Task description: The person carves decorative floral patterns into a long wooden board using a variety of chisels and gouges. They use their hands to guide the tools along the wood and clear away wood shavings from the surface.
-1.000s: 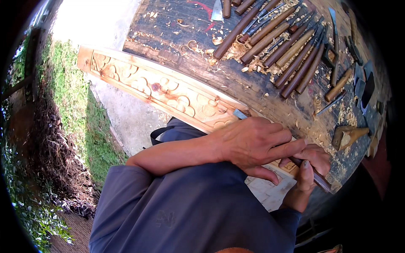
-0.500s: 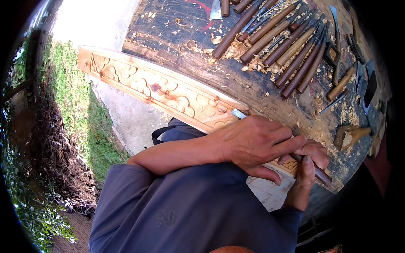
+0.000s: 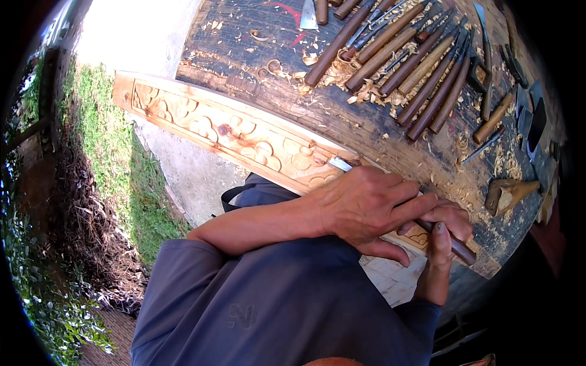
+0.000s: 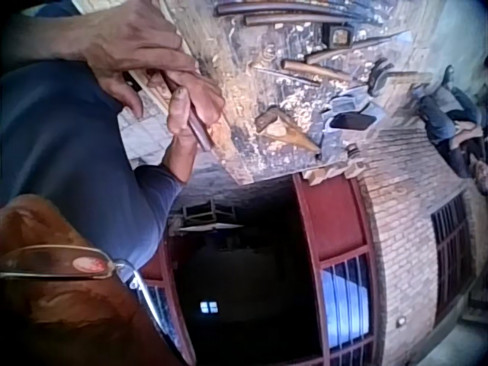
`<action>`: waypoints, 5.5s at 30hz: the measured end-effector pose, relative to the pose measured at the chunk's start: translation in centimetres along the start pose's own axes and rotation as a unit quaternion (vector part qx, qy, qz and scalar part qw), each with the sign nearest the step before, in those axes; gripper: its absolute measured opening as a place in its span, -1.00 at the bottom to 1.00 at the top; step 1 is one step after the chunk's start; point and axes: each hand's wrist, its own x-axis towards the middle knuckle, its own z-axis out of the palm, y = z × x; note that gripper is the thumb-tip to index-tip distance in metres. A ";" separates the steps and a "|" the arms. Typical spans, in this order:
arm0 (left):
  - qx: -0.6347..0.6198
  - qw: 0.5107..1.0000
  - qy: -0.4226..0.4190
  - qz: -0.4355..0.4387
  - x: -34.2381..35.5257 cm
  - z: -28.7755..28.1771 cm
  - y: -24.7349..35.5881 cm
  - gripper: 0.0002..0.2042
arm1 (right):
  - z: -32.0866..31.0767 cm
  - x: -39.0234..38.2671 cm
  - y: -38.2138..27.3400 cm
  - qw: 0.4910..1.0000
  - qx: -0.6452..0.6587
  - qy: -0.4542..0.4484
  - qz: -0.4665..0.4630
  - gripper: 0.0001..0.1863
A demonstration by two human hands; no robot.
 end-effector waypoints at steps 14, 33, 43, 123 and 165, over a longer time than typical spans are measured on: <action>0.030 0.998 0.061 0.001 -0.3 0.4 -0.3 -0.20 | 0.8 0.6 0.4 0.999 0.021 -0.033 -0.006 -0.69; 0.012 0.996 0.014 0.087 -0.8 0.7 -0.7 -0.03 | -0.4 0.5 -2.1 0.996 -0.082 -0.021 -0.025 -0.64; -0.009 0.997 0.000 0.076 -0.7 0.7 -0.6 -0.02 | -0.4 0.6 -2.0 0.997 -0.070 -0.018 -0.036 -0.65; 0.019 0.999 0.027 0.021 -0.2 -0.2 -0.1 0.09 | 1.4 0.7 -0.8 0.999 -0.049 0.014 0.006 -0.60; -0.043 0.995 -0.076 0.056 -1.5 -1.4 -1.4 0.04 | 0.9 0.4 -1.9 0.998 -0.059 0.014 0.011 -0.63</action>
